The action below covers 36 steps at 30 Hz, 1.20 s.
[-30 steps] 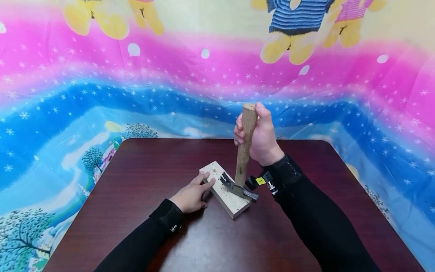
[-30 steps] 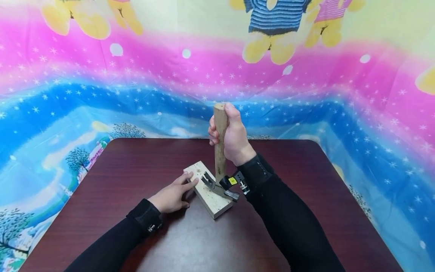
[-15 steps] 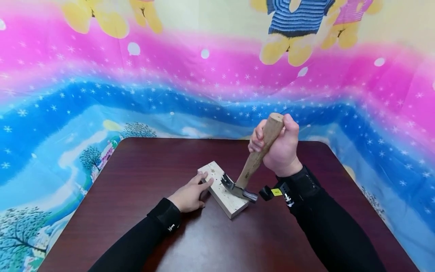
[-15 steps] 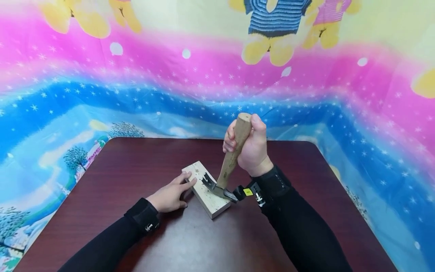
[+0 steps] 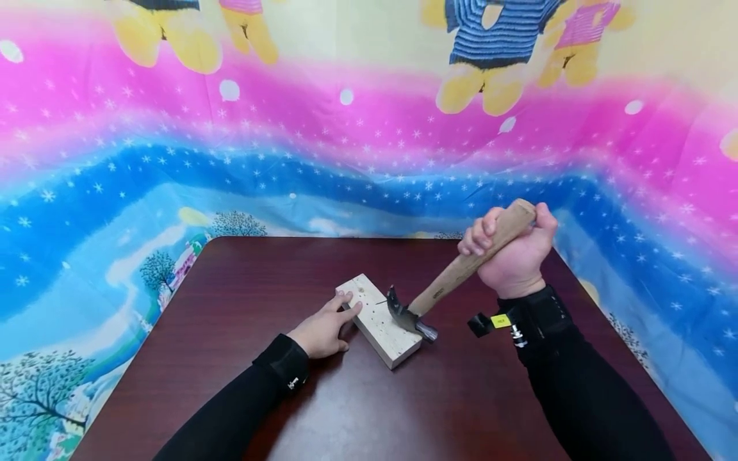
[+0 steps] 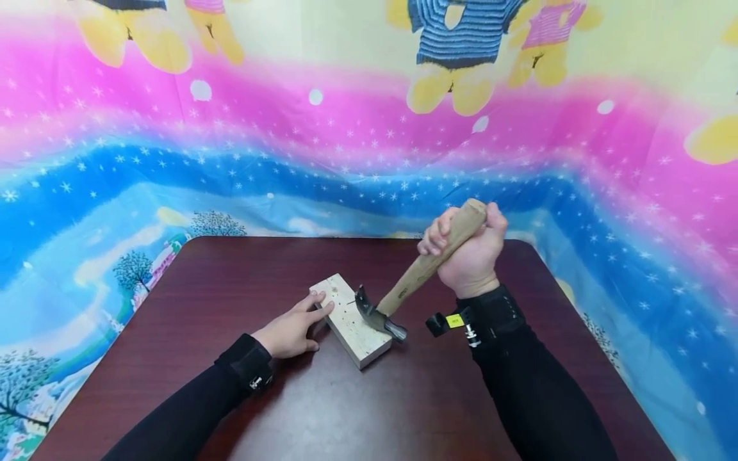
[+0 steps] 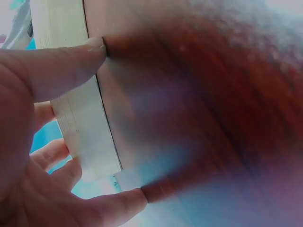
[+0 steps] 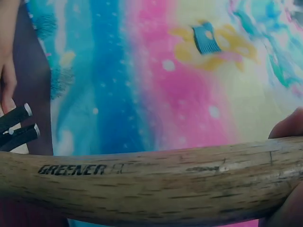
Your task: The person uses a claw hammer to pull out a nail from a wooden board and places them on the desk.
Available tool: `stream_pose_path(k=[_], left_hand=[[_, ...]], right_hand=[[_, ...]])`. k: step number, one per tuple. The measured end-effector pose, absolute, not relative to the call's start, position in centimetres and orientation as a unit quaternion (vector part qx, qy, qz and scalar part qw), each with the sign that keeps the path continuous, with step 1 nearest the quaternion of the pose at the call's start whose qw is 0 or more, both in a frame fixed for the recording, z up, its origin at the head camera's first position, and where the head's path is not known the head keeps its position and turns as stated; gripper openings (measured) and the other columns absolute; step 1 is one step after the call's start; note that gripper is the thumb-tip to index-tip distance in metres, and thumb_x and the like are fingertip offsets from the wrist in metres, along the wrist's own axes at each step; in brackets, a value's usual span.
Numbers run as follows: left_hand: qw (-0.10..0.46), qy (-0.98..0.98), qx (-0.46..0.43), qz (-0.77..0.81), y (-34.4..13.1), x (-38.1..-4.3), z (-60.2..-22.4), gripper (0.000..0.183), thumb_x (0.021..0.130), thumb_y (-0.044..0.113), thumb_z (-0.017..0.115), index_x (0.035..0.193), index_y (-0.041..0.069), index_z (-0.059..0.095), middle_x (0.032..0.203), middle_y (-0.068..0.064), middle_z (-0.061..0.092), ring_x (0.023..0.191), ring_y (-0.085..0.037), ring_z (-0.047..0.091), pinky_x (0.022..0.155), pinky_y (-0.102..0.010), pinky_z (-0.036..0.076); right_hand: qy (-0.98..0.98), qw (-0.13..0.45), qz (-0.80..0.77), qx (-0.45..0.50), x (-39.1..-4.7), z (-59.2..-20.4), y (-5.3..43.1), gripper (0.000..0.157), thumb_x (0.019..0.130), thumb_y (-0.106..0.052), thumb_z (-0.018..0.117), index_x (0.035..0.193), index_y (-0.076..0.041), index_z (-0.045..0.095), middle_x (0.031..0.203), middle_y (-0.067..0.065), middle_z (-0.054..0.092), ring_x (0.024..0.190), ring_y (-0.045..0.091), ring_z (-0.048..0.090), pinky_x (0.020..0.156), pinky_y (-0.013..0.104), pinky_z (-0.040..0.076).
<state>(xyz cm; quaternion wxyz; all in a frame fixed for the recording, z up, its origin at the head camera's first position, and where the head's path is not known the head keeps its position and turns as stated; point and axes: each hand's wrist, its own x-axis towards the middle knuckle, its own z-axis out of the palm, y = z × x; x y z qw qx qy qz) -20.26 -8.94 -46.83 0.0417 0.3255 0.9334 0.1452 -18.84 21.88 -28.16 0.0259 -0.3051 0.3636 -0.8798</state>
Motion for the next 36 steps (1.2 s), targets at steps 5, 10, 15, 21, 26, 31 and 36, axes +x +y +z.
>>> stream_pose_path(k=[5, 10, 15, 21, 26, 31, 36], left_hand=[[0.045, 0.933, 0.327, 0.143, -9.1, -20.3, -46.9, 0.085, 0.075, 0.025, 0.071, 0.143, 0.023, 0.020, 0.149, -0.006, 0.008, 0.136, -0.021, 0.008, 0.076, -0.021, 0.044], [0.036, 0.933, 0.330, 0.140, -9.1, -20.2, -46.8, 0.083, 0.076, 0.025, 0.070, 0.143, 0.023, 0.020, 0.149, -0.006, 0.009, 0.136, -0.022, 0.009, 0.076, -0.022, 0.044], [0.031, 0.937, 0.330, 0.110, -9.2, -20.2, -46.3, 0.075, 0.082, 0.028, 0.064, 0.143, 0.022, 0.020, 0.148, -0.007, 0.011, 0.136, -0.021, 0.010, 0.081, -0.024, 0.044], [0.028, 0.939, 0.333, 0.083, -8.9, -20.4, -45.5, 0.066, 0.085, 0.037, 0.057, 0.141, 0.022, 0.026, 0.147, -0.007, 0.019, 0.134, -0.023, 0.016, 0.093, -0.040, 0.038], [0.041, 0.934, 0.333, 0.122, -9.3, -20.8, -44.7, 0.065, 0.089, 0.056, 0.036, 0.143, 0.024, 0.021, 0.147, -0.006, 0.017, 0.134, -0.021, 0.017, 0.103, -0.048, 0.022], [-0.019, 0.918, 0.320, 0.232, -9.0, -21.7, -42.3, 0.074, 0.089, 0.057, 0.033, 0.144, 0.022, -0.002, 0.150, 0.002, -0.002, 0.136, -0.015, 0.005, 0.107, -0.044, 0.015], [-0.052, 0.872, 0.329, 0.358, -7.4, -21.6, -38.4, 0.085, 0.088, 0.053, 0.042, 0.138, 0.027, -0.020, 0.147, 0.013, -0.010, 0.135, -0.005, 0.002, 0.105, -0.040, 0.022]], right_hand=[[0.323, 0.016, -0.908, -0.264, -19.3, -27.0, 24.0, 0.068, 0.079, -0.062, 0.028, 0.061, 0.000, 0.049, 0.051, 0.010, 0.036, 0.046, 0.024, 0.028, 0.045, 0.039, 0.028], [0.324, -0.027, -0.909, -0.262, -19.3, -23.8, 24.9, 0.064, 0.078, -0.060, 0.032, 0.059, -0.001, 0.049, 0.048, 0.010, 0.035, 0.042, 0.024, 0.030, 0.041, 0.038, 0.027], [0.316, -0.044, -0.915, -0.248, -18.9, -21.2, 25.1, 0.060, 0.077, -0.058, 0.036, 0.059, -0.002, 0.046, 0.047, 0.010, 0.036, 0.041, 0.024, 0.032, 0.041, 0.037, 0.029], [0.319, -0.057, -0.913, -0.248, -18.2, -20.0, 25.2, 0.057, 0.077, -0.056, 0.039, 0.059, -0.003, 0.044, 0.047, 0.010, 0.037, 0.040, 0.024, 0.032, 0.039, 0.038, 0.030], [0.339, -0.061, -0.901, -0.263, -18.0, -19.4, 24.7, 0.059, 0.078, -0.058, 0.036, 0.059, -0.003, 0.045, 0.046, 0.009, 0.038, 0.039, 0.022, 0.031, 0.039, 0.036, 0.028], [0.349, -0.045, -0.895, -0.272, -18.1, -19.1, 24.3, 0.060, 0.079, -0.057, 0.033, 0.057, -0.002, 0.044, 0.046, 0.010, 0.037, 0.039, 0.024, 0.031, 0.039, 0.039, 0.029], [0.341, -0.011, -0.898, -0.276, -18.2, -19.1, 23.9, 0.062, 0.078, -0.057, 0.031, 0.057, -0.001, 0.044, 0.047, 0.011, 0.036, 0.040, 0.024, 0.030, 0.041, 0.040, 0.030]])
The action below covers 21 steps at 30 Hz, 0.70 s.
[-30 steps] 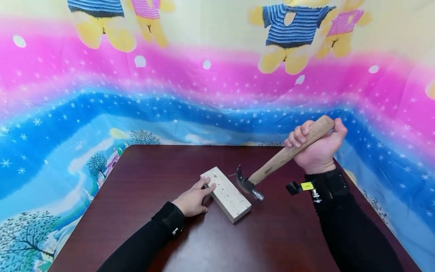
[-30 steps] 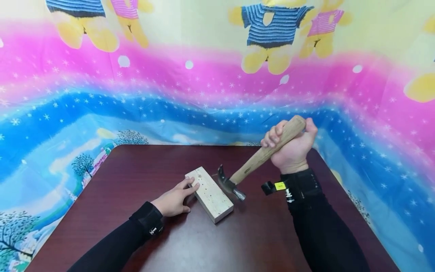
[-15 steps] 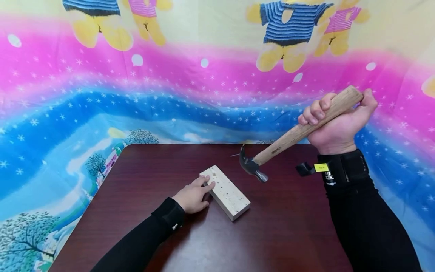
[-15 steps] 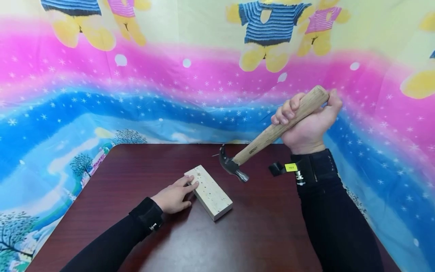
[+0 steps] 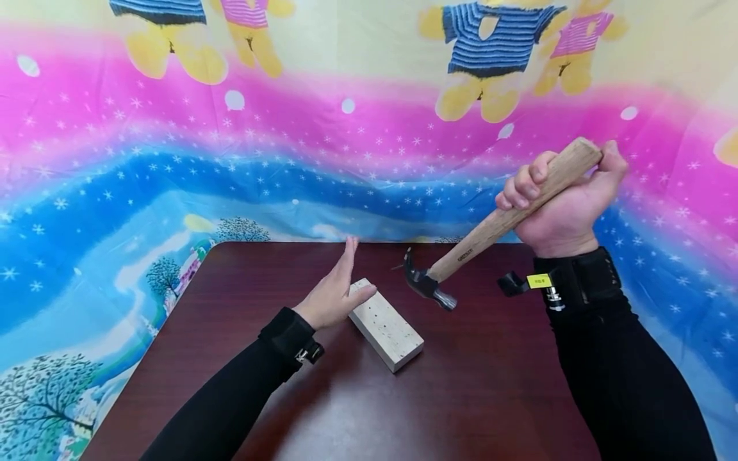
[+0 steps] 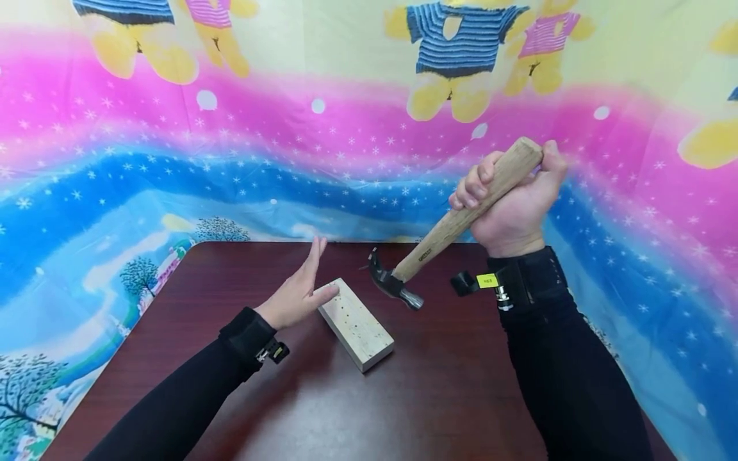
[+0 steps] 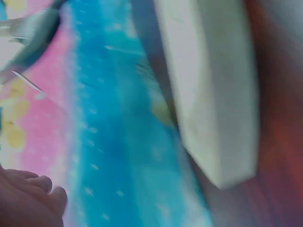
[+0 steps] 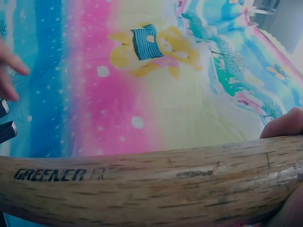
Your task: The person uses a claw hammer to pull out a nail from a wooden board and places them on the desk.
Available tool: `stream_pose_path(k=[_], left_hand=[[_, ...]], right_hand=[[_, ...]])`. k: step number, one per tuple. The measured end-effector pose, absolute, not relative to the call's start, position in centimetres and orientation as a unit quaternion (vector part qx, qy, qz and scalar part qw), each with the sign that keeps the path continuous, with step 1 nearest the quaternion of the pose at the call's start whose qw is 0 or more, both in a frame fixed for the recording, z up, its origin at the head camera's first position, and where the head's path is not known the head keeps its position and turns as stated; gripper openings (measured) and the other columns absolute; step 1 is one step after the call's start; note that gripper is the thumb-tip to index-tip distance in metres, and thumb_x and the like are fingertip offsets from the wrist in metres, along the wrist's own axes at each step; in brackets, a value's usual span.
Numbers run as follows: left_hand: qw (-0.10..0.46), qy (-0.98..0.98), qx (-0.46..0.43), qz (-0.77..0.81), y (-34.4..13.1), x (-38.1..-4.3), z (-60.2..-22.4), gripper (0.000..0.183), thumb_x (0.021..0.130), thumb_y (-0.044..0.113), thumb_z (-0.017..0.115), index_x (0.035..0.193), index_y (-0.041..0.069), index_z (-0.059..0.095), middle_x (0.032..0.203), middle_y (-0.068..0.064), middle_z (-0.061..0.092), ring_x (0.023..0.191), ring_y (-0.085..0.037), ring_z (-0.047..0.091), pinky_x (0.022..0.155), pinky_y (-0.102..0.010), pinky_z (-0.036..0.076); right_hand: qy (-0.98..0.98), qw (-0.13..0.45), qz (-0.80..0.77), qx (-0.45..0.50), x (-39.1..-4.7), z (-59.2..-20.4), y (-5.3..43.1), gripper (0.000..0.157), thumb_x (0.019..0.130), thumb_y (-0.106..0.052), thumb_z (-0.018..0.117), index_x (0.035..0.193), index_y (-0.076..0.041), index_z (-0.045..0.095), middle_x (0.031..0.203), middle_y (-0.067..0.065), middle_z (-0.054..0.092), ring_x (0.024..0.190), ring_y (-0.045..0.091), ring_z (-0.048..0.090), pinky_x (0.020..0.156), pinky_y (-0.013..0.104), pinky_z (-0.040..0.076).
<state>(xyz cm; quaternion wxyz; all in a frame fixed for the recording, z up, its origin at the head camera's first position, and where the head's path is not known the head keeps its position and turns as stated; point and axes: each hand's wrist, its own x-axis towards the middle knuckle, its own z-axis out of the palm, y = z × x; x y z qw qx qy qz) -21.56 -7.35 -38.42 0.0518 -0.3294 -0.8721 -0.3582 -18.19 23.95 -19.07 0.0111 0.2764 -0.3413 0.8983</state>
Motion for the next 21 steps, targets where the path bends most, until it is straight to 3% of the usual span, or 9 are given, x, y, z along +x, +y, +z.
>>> stream_pose_path(k=[3, 4, 6, 8, 9, 10, 13, 16, 21], left_hand=[[0.043, -0.854, -0.352, -0.380, -5.9, -21.1, -36.9, 0.083, 0.087, 0.051, 0.045, 0.140, 0.027, -0.014, 0.148, 0.013, 0.002, 0.132, -0.003, 0.017, 0.087, -0.032, 0.042], [0.040, -0.853, -0.359, -0.377, -5.5, -21.0, -36.6, 0.081, 0.087, 0.050, 0.046, 0.142, 0.026, -0.009, 0.148, 0.011, 0.009, 0.126, -0.003, 0.032, 0.078, -0.029, 0.045], [0.044, -0.856, -0.371, -0.358, -4.7, -20.6, -36.3, 0.072, 0.088, 0.046, 0.046, 0.144, 0.021, 0.007, 0.145, 0.008, 0.023, 0.094, -0.003, 0.055, 0.064, -0.023, 0.044], [0.058, -0.860, -0.376, -0.341, -4.2, -20.4, -36.2, 0.061, 0.090, 0.041, 0.048, 0.141, 0.017, 0.025, 0.139, 0.003, 0.037, 0.058, -0.006, 0.053, 0.054, -0.022, 0.041], [0.069, -0.863, -0.376, -0.330, -3.9, -20.3, -36.2, 0.057, 0.090, 0.039, 0.048, 0.139, 0.015, 0.032, 0.135, 0.002, 0.043, 0.051, -0.007, 0.047, 0.056, -0.021, 0.041], [0.085, -0.866, -0.375, -0.320, -3.7, -20.2, -36.3, 0.052, 0.090, 0.036, 0.049, 0.136, 0.014, 0.039, 0.130, 0.000, 0.048, 0.050, -0.009, 0.047, 0.060, -0.021, 0.043], [0.129, -0.869, -0.366, -0.307, -3.3, -20.2, -36.5, 0.042, 0.089, 0.030, 0.052, 0.127, 0.012, 0.051, 0.118, 0.000, 0.058, 0.073, -0.007, 0.058, 0.068, -0.023, 0.046], [0.164, -0.868, -0.355, -0.304, -3.1, -20.4, -36.7, 0.038, 0.087, 0.026, 0.057, 0.122, 0.012, 0.056, 0.106, 0.004, 0.063, 0.091, -0.004, 0.056, 0.072, -0.022, 0.046], [0.175, -0.862, -0.341, -0.331, -3.1, -20.8, -37.1, 0.033, 0.083, 0.021, 0.063, 0.114, 0.013, 0.063, 0.094, 0.011, 0.061, 0.077, -0.004, 0.054, 0.062, -0.018, 0.042]], right_hand=[[-0.348, 0.003, 0.894, 0.283, -18.2, -19.2, 23.7, 0.064, 0.079, -0.058, 0.029, 0.058, 0.000, 0.045, 0.047, 0.012, 0.036, 0.041, 0.024, 0.031, 0.042, 0.040, 0.031], [-0.351, 0.003, 0.892, 0.284, -18.2, -19.3, 23.6, 0.064, 0.079, -0.058, 0.029, 0.058, 0.000, 0.045, 0.047, 0.011, 0.036, 0.041, 0.024, 0.031, 0.042, 0.040, 0.032], [-0.356, 0.004, 0.889, 0.287, -18.1, -19.4, 23.5, 0.063, 0.080, -0.057, 0.029, 0.058, 0.000, 0.045, 0.048, 0.012, 0.036, 0.041, 0.024, 0.032, 0.042, 0.040, 0.033], [-0.361, 0.003, 0.887, 0.288, -18.0, -19.5, 23.3, 0.063, 0.080, -0.057, 0.030, 0.058, -0.001, 0.045, 0.048, 0.012, 0.036, 0.041, 0.024, 0.033, 0.043, 0.039, 0.034], [-0.364, 0.003, 0.886, 0.288, -18.0, -19.5, 23.3, 0.062, 0.081, -0.057, 0.030, 0.058, -0.001, 0.045, 0.048, 0.011, 0.036, 0.041, 0.024, 0.033, 0.043, 0.039, 0.034], [-0.366, 0.003, 0.885, 0.288, -17.9, -19.6, 23.3, 0.062, 0.081, -0.057, 0.030, 0.058, -0.001, 0.045, 0.048, 0.011, 0.036, 0.041, 0.024, 0.034, 0.044, 0.039, 0.034], [-0.371, 0.000, 0.882, 0.291, -17.8, -19.7, 23.2, 0.062, 0.081, -0.057, 0.030, 0.058, -0.001, 0.045, 0.049, 0.011, 0.036, 0.042, 0.024, 0.034, 0.044, 0.039, 0.034], [-0.371, -0.001, 0.880, 0.298, -17.7, -19.8, 23.1, 0.063, 0.081, -0.058, 0.029, 0.058, -0.001, 0.045, 0.049, 0.011, 0.035, 0.042, 0.024, 0.032, 0.043, 0.039, 0.033], [-0.371, -0.001, 0.878, 0.304, -17.6, -19.7, 22.8, 0.063, 0.081, -0.059, 0.029, 0.058, -0.002, 0.044, 0.049, 0.011, 0.035, 0.042, 0.024, 0.030, 0.043, 0.039, 0.031]])
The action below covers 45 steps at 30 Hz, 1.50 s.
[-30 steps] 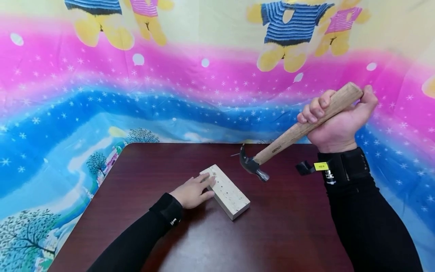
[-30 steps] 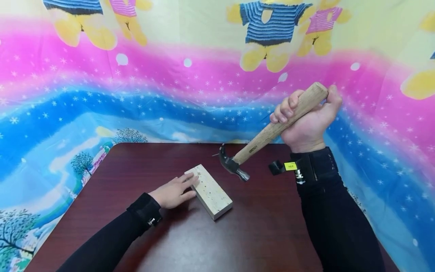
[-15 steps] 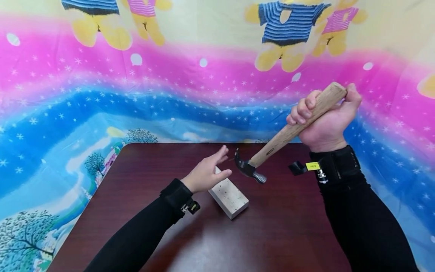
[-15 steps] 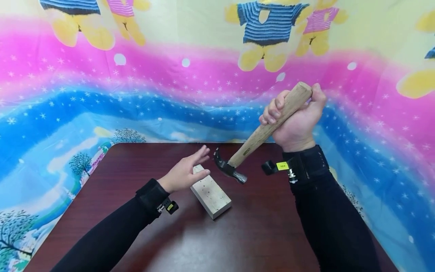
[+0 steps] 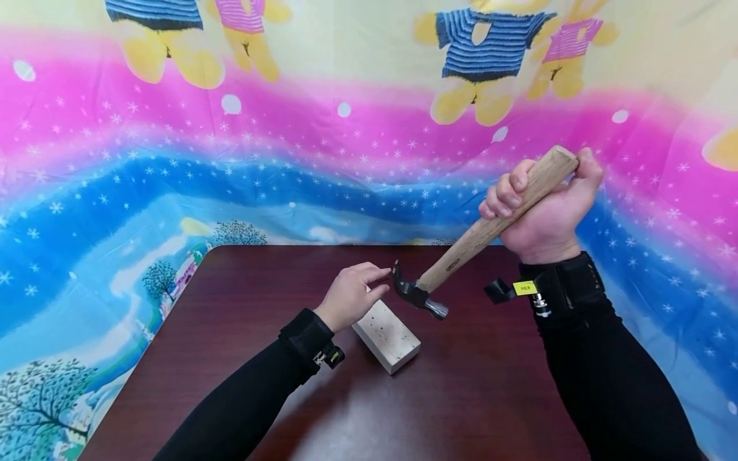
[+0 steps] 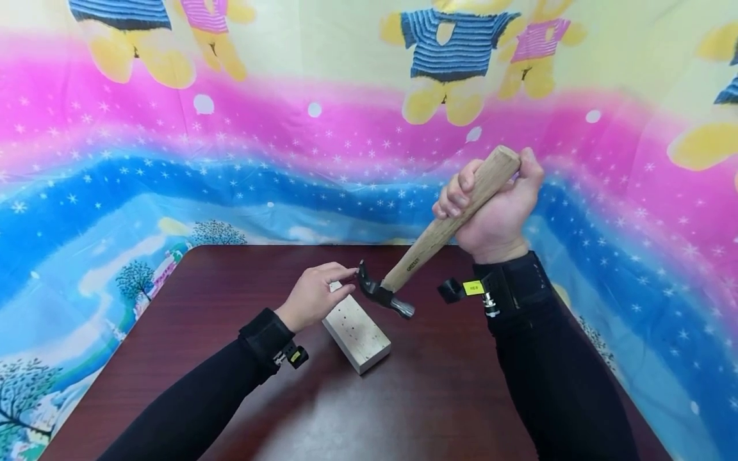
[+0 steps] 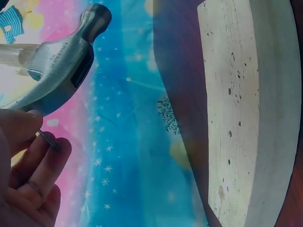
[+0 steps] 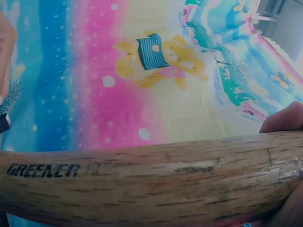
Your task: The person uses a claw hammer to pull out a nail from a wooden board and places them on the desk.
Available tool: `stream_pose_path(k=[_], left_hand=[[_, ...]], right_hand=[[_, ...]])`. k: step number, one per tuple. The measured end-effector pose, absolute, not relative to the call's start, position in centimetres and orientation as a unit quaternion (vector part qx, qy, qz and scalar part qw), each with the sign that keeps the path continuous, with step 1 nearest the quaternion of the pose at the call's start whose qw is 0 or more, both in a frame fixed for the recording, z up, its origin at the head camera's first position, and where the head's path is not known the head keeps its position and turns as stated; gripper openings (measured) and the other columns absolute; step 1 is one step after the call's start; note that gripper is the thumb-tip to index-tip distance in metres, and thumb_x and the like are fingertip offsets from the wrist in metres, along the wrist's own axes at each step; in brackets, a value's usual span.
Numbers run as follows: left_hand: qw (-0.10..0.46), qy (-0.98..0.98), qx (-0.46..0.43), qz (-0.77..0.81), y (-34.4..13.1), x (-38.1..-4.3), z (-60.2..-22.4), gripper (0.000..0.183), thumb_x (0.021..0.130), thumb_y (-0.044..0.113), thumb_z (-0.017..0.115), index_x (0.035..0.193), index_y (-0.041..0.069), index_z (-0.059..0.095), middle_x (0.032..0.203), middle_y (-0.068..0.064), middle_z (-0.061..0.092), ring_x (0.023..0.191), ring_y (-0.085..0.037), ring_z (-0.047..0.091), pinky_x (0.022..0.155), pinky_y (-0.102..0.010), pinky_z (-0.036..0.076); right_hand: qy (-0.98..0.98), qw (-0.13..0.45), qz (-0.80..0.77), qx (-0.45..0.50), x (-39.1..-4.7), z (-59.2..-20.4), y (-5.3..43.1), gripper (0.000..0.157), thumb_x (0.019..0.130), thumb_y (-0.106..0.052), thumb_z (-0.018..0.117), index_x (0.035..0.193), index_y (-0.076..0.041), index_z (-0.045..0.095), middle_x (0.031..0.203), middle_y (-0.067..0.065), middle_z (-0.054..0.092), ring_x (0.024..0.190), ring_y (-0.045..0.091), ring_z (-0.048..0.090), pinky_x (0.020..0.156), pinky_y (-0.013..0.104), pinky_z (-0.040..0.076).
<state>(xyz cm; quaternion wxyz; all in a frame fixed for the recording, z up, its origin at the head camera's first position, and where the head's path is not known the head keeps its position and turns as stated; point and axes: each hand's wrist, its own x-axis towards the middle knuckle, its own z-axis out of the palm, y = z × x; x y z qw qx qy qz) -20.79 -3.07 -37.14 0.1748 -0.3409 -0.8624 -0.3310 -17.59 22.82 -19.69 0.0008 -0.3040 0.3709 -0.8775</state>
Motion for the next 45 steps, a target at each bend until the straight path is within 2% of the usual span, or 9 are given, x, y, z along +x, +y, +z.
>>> stream_pose_path(k=[5, 9, 11, 18, 22, 27, 34, 39, 45], left_hand=[[0.193, -0.854, -0.356, -0.327, -3.1, -21.1, -37.5, 0.015, 0.081, 0.016, 0.065, 0.095, 0.019, 0.071, 0.082, 0.014, 0.058, 0.073, 0.002, 0.051, 0.062, -0.017, 0.041], [0.213, -0.849, -0.378, -0.303, -2.9, -21.0, -37.5, 0.011, 0.081, 0.011, 0.064, 0.087, 0.019, 0.070, 0.076, 0.013, 0.056, 0.069, 0.000, 0.049, 0.061, -0.018, 0.040], [0.226, -0.848, -0.385, -0.284, -2.8, -20.9, -37.4, 0.011, 0.081, 0.010, 0.064, 0.087, 0.017, 0.070, 0.075, 0.011, 0.055, 0.069, -0.002, 0.049, 0.062, -0.019, 0.040], [0.267, -0.840, -0.381, -0.280, -2.7, -20.3, -37.0, 0.011, 0.079, 0.006, 0.064, 0.086, 0.012, 0.071, 0.082, 0.003, 0.063, 0.096, -0.012, 0.058, 0.087, -0.025, 0.043], [0.279, -0.835, -0.380, -0.284, -2.8, -20.3, -37.4, 0.012, 0.080, 0.005, 0.063, 0.086, 0.011, 0.071, 0.081, 0.002, 0.061, 0.093, -0.012, 0.058, 0.087, -0.025, 0.044], [0.317, -0.829, -0.373, -0.272, -2.9, -20.0, -37.5, 0.012, 0.081, 0.004, 0.061, 0.084, 0.012, 0.068, 0.077, 0.002, 0.054, 0.086, -0.012, 0.056, 0.082, -0.025, 0.045], [0.416, -0.764, -0.369, -0.328, -3.2, -19.6, -32.2, 0.011, 0.084, 0.005, 0.058, 0.090, 0.006, 0.067, 0.074, -0.001, 0.051, 0.085, -0.015, 0.057, 0.089, -0.024, 0.042], [0.382, -0.792, -0.361, -0.311, -4.9, -20.0, -32.4, 0.010, 0.085, 0.008, 0.059, 0.090, 0.007, 0.068, 0.077, 0.000, 0.053, 0.077, -0.012, 0.055, 0.074, -0.023, 0.046], [0.333, -0.827, -0.303, -0.336, -7.2, -20.2, -33.9, 0.011, 0.084, 0.012, 0.061, 0.091, 0.009, 0.068, 0.082, 0.002, 0.059, 0.066, -0.006, 0.051, 0.057, -0.021, 0.040]], right_hand=[[0.375, 0.005, -0.875, -0.305, -17.5, -19.9, 22.6, 0.064, 0.081, -0.060, 0.027, 0.058, -0.002, 0.043, 0.049, 0.010, 0.033, 0.043, 0.024, 0.028, 0.043, 0.039, 0.029], [0.379, 0.015, -0.871, -0.313, -17.4, -20.1, 22.6, 0.065, 0.081, -0.060, 0.024, 0.058, -0.003, 0.043, 0.049, 0.009, 0.032, 0.043, 0.024, 0.027, 0.042, 0.039, 0.027], [0.380, 0.018, -0.869, -0.316, -17.3, -20.0, 22.6, 0.065, 0.081, -0.061, 0.024, 0.058, -0.003, 0.042, 0.049, 0.009, 0.032, 0.043, 0.024, 0.027, 0.042, 0.038, 0.026], [0.390, 0.024, -0.856, -0.338, -16.8, -19.4, 22.5, 0.065, 0.082, -0.059, 0.024, 0.057, -0.002, 0.044, 0.049, 0.011, 0.032, 0.042, 0.025, 0.027, 0.042, 0.039, 0.029], [0.399, 0.025, -0.850, -0.343, -16.6, -19.2, 22.1, 0.067, 0.082, -0.060, 0.020, 0.057, -0.003, 0.043, 0.049, 0.011, 0.031, 0.043, 0.025, 0.027, 0.043, 0.041, 0.030], [0.389, 0.021, -0.863, -0.322, -16.6, -19.5, 21.9, 0.064, 0.081, -0.060, 0.026, 0.056, -0.003, 0.043, 0.048, 0.010, 0.031, 0.042, 0.024, 0.026, 0.042, 0.040, 0.028], [0.469, 0.051, -0.809, -0.350, -17.5, -21.7, 20.8, 0.066, 0.085, -0.058, 0.018, 0.057, -0.004, 0.044, 0.049, 0.010, 0.030, 0.044, 0.026, 0.026, 0.043, 0.042, 0.024], [0.443, 0.042, -0.824, -0.350, -17.7, -21.6, 21.6, 0.067, 0.085, -0.058, 0.019, 0.056, -0.003, 0.045, 0.049, 0.010, 0.030, 0.043, 0.025, 0.026, 0.042, 0.041, 0.022], [0.472, 0.048, -0.809, -0.347, -17.9, -21.2, 21.5, 0.067, 0.086, -0.058, 0.018, 0.056, -0.003, 0.044, 0.049, 0.012, 0.029, 0.043, 0.027, 0.026, 0.043, 0.042, 0.023]])
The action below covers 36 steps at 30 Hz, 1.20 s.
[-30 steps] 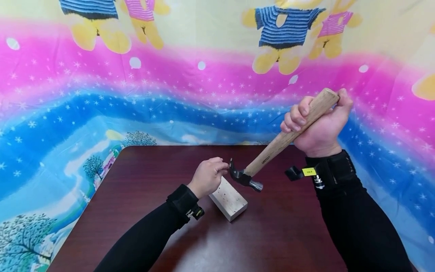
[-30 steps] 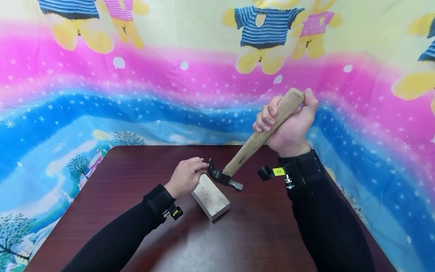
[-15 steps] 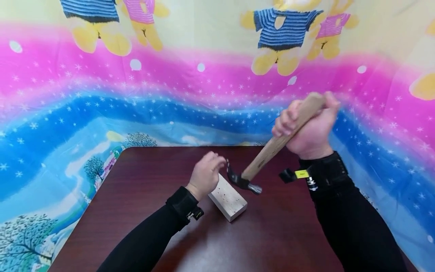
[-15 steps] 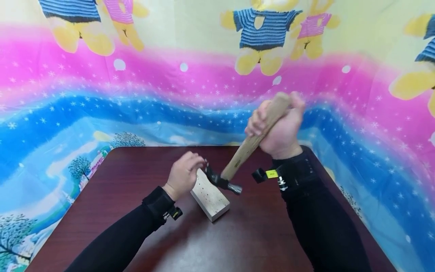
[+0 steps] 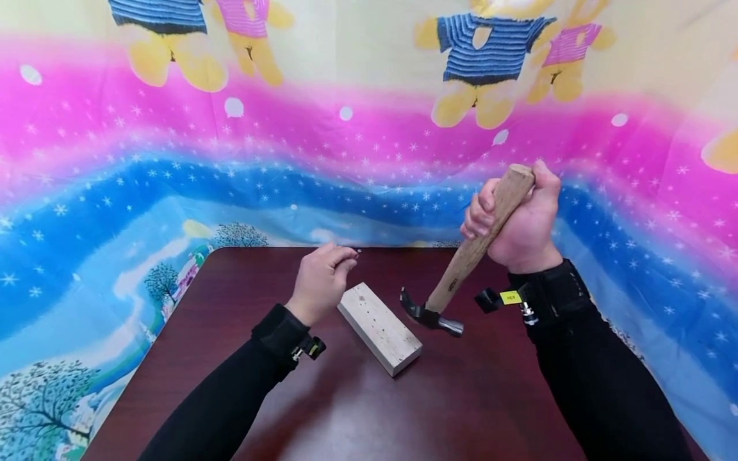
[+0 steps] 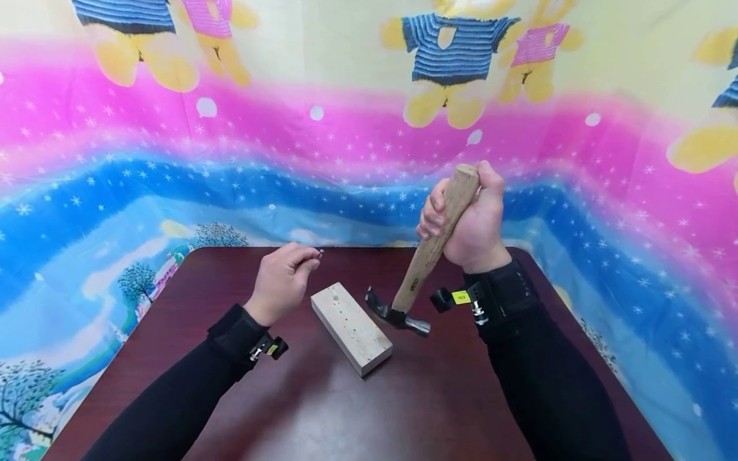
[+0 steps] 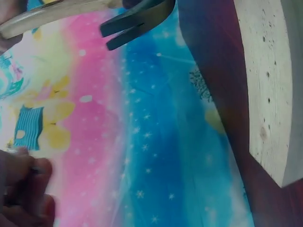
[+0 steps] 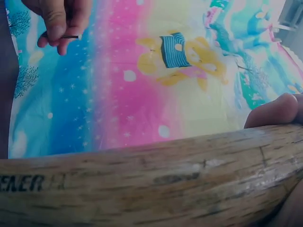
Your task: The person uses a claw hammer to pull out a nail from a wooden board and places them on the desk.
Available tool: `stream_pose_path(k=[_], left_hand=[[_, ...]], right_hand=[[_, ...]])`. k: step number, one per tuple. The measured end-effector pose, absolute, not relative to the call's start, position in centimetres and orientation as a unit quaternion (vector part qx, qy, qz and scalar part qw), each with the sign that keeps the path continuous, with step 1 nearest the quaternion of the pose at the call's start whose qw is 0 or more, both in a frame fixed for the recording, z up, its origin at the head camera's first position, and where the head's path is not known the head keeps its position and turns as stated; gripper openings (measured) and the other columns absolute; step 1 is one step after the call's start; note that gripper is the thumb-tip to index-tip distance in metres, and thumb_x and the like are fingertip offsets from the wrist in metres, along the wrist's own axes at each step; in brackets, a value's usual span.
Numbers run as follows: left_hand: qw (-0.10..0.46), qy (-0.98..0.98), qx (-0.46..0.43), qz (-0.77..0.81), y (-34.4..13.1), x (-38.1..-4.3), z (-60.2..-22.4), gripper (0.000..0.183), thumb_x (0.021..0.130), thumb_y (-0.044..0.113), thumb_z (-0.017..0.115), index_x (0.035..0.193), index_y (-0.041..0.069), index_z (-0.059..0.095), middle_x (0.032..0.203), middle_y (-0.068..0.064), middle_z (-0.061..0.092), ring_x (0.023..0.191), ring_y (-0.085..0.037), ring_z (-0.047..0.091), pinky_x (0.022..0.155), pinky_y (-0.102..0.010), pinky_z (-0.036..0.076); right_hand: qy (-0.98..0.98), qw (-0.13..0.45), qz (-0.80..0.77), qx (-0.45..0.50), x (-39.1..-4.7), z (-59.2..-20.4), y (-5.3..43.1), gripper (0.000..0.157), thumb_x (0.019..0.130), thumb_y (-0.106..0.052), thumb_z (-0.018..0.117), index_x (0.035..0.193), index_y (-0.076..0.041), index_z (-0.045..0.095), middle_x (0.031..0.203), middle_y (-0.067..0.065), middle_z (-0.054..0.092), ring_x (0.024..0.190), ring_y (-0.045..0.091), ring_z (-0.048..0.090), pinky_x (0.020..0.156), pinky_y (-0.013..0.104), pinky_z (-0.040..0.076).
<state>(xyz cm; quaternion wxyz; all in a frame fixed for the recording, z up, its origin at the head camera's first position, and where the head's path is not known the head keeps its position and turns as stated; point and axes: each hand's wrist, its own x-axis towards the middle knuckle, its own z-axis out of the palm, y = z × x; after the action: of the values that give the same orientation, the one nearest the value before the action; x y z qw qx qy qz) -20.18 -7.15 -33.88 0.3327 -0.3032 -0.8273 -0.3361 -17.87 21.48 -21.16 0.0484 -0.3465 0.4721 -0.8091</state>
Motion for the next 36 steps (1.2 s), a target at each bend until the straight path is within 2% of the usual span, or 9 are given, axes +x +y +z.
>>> stream_pose_path(k=[4, 11, 14, 17, 22, 29, 36], left_hand=[[0.276, -0.872, -0.261, -0.308, -8.9, -19.2, -34.2, 0.010, 0.083, 0.015, 0.063, 0.091, 0.012, 0.069, 0.079, 0.003, 0.061, 0.063, -0.005, 0.051, 0.057, -0.022, 0.041], [0.157, -0.937, -0.178, -0.254, -14.7, -17.1, -37.0, 0.011, 0.082, 0.019, 0.064, 0.091, 0.015, 0.067, 0.084, 0.004, 0.063, 0.071, -0.010, 0.056, 0.069, -0.030, 0.045], [0.106, -0.954, -0.125, -0.251, -18.0, -15.9, -38.8, 0.009, 0.081, 0.019, 0.064, 0.089, 0.016, 0.067, 0.082, 0.004, 0.064, 0.070, -0.011, 0.056, 0.068, -0.032, 0.045], [0.060, -0.965, -0.078, -0.242, -20.5, -14.8, -40.0, 0.006, 0.080, 0.019, 0.065, 0.085, 0.017, 0.067, 0.078, 0.005, 0.062, 0.065, -0.010, 0.052, 0.060, -0.030, 0.042], [0.031, -0.976, -0.036, -0.213, -23.3, -14.0, -41.2, 0.004, 0.079, 0.020, 0.065, 0.077, 0.016, 0.066, 0.069, 0.005, 0.058, 0.058, -0.012, 0.046, 0.055, -0.029, 0.036], [-0.002, -0.983, -0.001, -0.183, -24.9, -13.5, -43.1, 0.016, 0.078, 0.017, 0.058, 0.062, 0.017, 0.055, 0.054, 0.003, 0.048, 0.051, -0.015, 0.043, 0.053, -0.029, 0.031], [-0.020, -0.984, 0.011, -0.175, -24.8, -13.5, -44.5, 0.020, 0.078, 0.017, 0.060, 0.060, 0.015, 0.052, 0.055, 0.001, 0.048, 0.050, -0.016, 0.043, 0.050, -0.030, 0.033]], right_hand=[[0.472, 0.036, -0.810, -0.345, -18.0, -21.5, 21.6, 0.068, 0.086, -0.058, 0.018, 0.057, -0.003, 0.045, 0.049, 0.011, 0.029, 0.043, 0.027, 0.026, 0.043, 0.042, 0.022], [0.473, 0.041, -0.813, -0.339, -18.0, -22.0, 22.2, 0.067, 0.087, -0.056, 0.018, 0.059, -0.002, 0.045, 0.050, 0.012, 0.030, 0.044, 0.027, 0.026, 0.043, 0.042, 0.022], [0.478, 0.044, -0.815, -0.326, -18.1, -22.4, 22.4, 0.066, 0.087, -0.057, 0.021, 0.058, -0.002, 0.045, 0.050, 0.011, 0.030, 0.044, 0.027, 0.026, 0.043, 0.042, 0.022], [0.480, 0.041, -0.816, -0.321, -18.2, -22.6, 22.7, 0.067, 0.087, -0.058, 0.021, 0.058, -0.002, 0.045, 0.049, 0.011, 0.030, 0.044, 0.027, 0.025, 0.042, 0.042, 0.020], [0.481, 0.037, -0.811, -0.330, -18.2, -22.8, 23.2, 0.068, 0.087, -0.057, 0.018, 0.059, -0.002, 0.045, 0.050, 0.011, 0.030, 0.044, 0.027, 0.026, 0.043, 0.042, 0.020], [0.485, 0.033, -0.812, -0.322, -18.2, -23.1, 23.5, 0.068, 0.087, -0.058, 0.019, 0.058, -0.002, 0.045, 0.050, 0.011, 0.031, 0.045, 0.027, 0.026, 0.044, 0.042, 0.023], [0.488, 0.036, -0.813, -0.317, -18.2, -23.4, 23.6, 0.069, 0.087, -0.057, 0.016, 0.059, -0.002, 0.045, 0.050, 0.011, 0.031, 0.045, 0.027, 0.026, 0.044, 0.042, 0.023]])
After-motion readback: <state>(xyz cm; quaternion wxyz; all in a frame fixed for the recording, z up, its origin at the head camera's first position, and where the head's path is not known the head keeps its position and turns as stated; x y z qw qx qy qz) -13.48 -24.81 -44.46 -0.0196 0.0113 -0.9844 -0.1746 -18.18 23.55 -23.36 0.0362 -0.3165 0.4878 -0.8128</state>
